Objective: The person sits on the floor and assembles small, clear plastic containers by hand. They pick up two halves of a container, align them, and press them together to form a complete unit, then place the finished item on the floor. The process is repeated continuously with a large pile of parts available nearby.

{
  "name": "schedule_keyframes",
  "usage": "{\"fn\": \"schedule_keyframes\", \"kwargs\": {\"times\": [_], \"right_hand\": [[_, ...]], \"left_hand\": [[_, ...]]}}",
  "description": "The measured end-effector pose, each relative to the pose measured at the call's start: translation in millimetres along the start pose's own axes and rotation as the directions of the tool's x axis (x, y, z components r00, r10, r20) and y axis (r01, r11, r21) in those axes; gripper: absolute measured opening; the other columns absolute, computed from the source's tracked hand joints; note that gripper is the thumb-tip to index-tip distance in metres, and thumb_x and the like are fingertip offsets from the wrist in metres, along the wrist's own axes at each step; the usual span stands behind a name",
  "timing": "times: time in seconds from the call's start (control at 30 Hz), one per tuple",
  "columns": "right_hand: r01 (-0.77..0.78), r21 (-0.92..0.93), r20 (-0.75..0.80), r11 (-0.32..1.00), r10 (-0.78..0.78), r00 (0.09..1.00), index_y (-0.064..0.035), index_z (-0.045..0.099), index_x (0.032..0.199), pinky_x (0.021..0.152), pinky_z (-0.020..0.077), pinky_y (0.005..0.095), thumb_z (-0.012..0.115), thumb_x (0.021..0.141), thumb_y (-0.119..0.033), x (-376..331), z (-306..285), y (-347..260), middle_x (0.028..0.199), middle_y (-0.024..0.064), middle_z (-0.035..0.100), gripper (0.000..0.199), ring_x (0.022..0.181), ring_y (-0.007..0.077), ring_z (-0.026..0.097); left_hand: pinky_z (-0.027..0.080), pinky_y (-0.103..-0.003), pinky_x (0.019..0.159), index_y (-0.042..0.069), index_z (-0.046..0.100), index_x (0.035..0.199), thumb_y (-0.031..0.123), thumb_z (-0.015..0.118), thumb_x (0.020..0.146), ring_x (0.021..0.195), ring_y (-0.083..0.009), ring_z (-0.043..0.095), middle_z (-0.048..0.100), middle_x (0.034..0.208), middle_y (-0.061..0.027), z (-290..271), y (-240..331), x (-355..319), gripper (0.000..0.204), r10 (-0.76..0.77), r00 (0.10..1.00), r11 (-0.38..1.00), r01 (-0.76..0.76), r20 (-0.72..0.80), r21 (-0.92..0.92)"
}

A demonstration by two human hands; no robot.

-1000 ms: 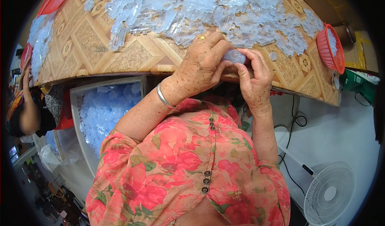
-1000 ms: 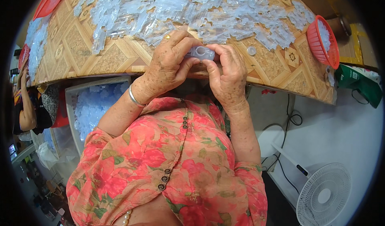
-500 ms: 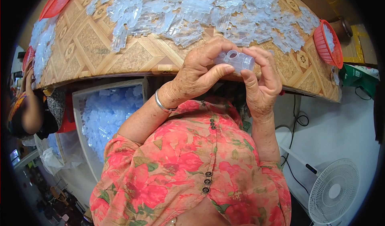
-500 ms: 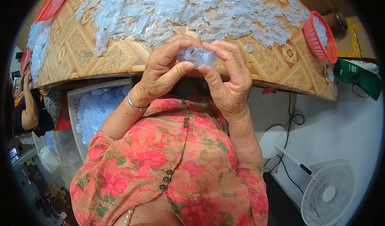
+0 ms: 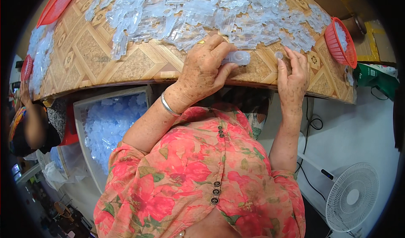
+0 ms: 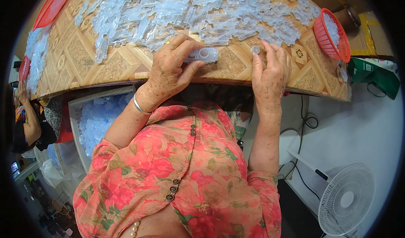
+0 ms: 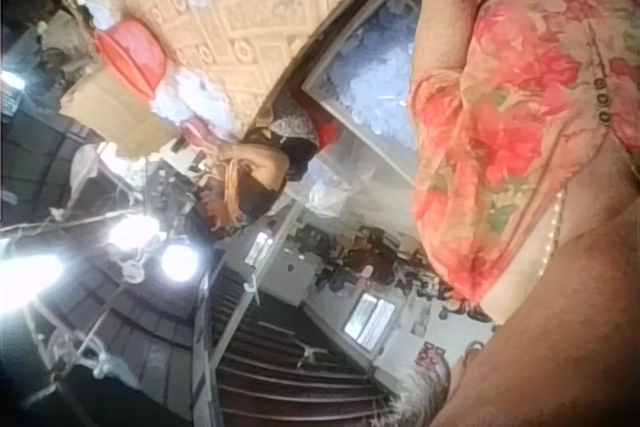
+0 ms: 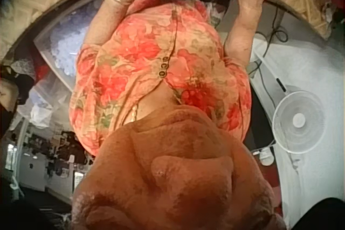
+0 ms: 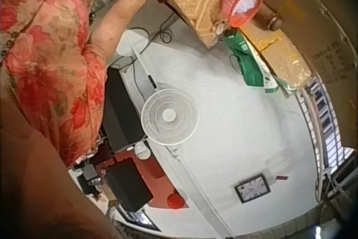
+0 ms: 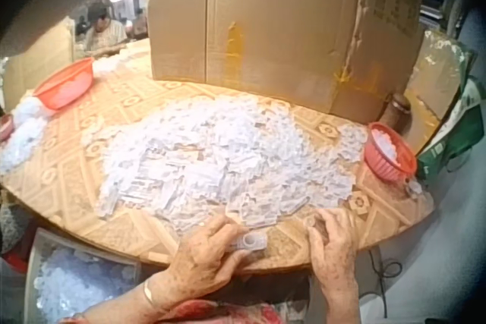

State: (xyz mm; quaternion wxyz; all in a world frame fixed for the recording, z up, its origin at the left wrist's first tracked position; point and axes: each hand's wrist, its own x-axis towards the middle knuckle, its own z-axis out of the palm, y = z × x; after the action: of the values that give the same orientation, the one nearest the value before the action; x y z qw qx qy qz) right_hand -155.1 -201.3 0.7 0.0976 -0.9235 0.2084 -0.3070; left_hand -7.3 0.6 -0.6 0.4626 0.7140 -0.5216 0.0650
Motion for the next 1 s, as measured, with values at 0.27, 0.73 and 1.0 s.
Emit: {"fn": "schedule_keyframes", "kwargs": {"times": [0.27, 0.73, 1.0], "right_hand": [[-0.167, 0.318, 0.111, 0.933, 0.138, 0.984, -0.0053, 0.071, 0.106, 0.088, 0.0474, 0.0400, 0.073, 0.086, -0.012, 0.4, -0.4, -16.4, 0.104, 0.0114, 0.065, 0.022, 0.098, 0.0297, 0.061], [0.141, 0.435, 0.042, 0.890, -0.176, 0.983, -0.0050, 0.071, 0.102, 0.083, 0.0482, 0.0389, 0.077, 0.079, -0.006, 9.0, 12.1, -71.9, 0.101, 0.0109, 0.066, 0.024, 0.094, 0.0292, 0.062], [-0.089, 0.591, 0.256, 0.802, -0.082, 0.963, -0.0006, 0.068, 0.101, 0.080, 0.0499, 0.0373, 0.076, 0.080, -0.005, 20.9, 6.1, -73.0, 0.102, 0.0113, 0.065, 0.022, 0.094, 0.0275, 0.063]], "left_hand": [[0.050, -0.039, 0.070, 0.005, 0.065, 0.107, 0.007, 0.078, 0.075, 0.081, -0.0327, 0.062, 0.059, 0.093, -0.0132, 1.2, -4.6, -1.0, 0.035, -0.045, 0.999, 0.998, 0.044, -0.012, -0.053], [0.052, -0.040, 0.072, 0.004, 0.068, 0.107, 0.008, 0.079, 0.073, 0.086, -0.0333, 0.063, 0.062, 0.093, -0.0139, 3.9, -10.8, -3.7, 0.036, -0.014, 0.998, 0.997, 0.009, -0.067, -0.075], [0.052, -0.041, 0.076, 0.003, 0.066, 0.104, 0.006, 0.078, 0.072, 0.089, -0.0350, 0.063, 0.062, 0.095, -0.0141, 3.1, -11.7, -2.1, 0.035, -0.030, 0.999, 0.997, 0.027, -0.045, -0.069]]}}
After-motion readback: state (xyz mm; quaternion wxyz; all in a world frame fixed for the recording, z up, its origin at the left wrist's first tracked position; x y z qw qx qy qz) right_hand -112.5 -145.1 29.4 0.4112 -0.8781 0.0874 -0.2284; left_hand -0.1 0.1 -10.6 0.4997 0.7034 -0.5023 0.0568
